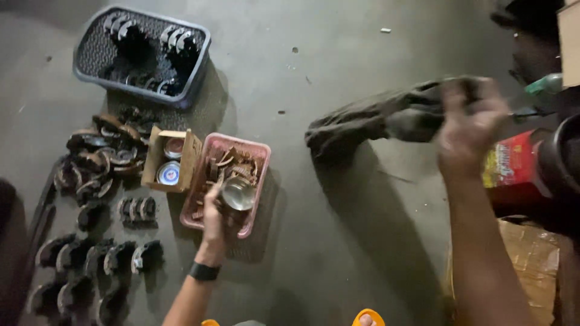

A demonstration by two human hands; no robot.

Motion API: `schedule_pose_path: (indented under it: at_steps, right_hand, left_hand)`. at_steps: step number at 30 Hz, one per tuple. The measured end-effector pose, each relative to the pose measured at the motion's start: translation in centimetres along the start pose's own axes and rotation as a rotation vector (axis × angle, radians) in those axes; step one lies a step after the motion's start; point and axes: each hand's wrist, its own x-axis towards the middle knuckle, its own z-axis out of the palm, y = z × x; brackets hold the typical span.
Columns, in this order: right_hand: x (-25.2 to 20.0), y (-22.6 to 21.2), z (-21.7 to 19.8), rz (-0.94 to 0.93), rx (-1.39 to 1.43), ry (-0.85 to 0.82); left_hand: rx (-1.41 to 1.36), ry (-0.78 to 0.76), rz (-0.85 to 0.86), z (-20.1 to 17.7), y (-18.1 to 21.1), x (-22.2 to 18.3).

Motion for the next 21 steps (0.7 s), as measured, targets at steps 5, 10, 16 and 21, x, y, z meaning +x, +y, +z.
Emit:
schedule_pose_path:
  at_steps: [5, 10, 16, 21]
  right_hand:
    - [-5.5, 4.8, 2.1, 0.37, -0.598, -0.193]
    - [-10.9, 1.5, 2.3, 0.346, 0.169, -0.572]
    - [-17.5, 13.5, -0.3, 0.035, 0.064, -0.117]
    - [-14.5, 2.0, 7.3, -0.443, -0.434, -0.326]
  left_hand:
    - [-0.065, -0.061, -0.092, 2.4, -2.4, 1.2]
    - [-0.089, -0.094, -0.079, 3.1, -2.9, 0.9]
    - [-0.147, -0.083, -0.137, 5.2, 0.0, 0.4]
    - [-0.001, -0.127, -0.095, 4.9, -0.3, -0.5]
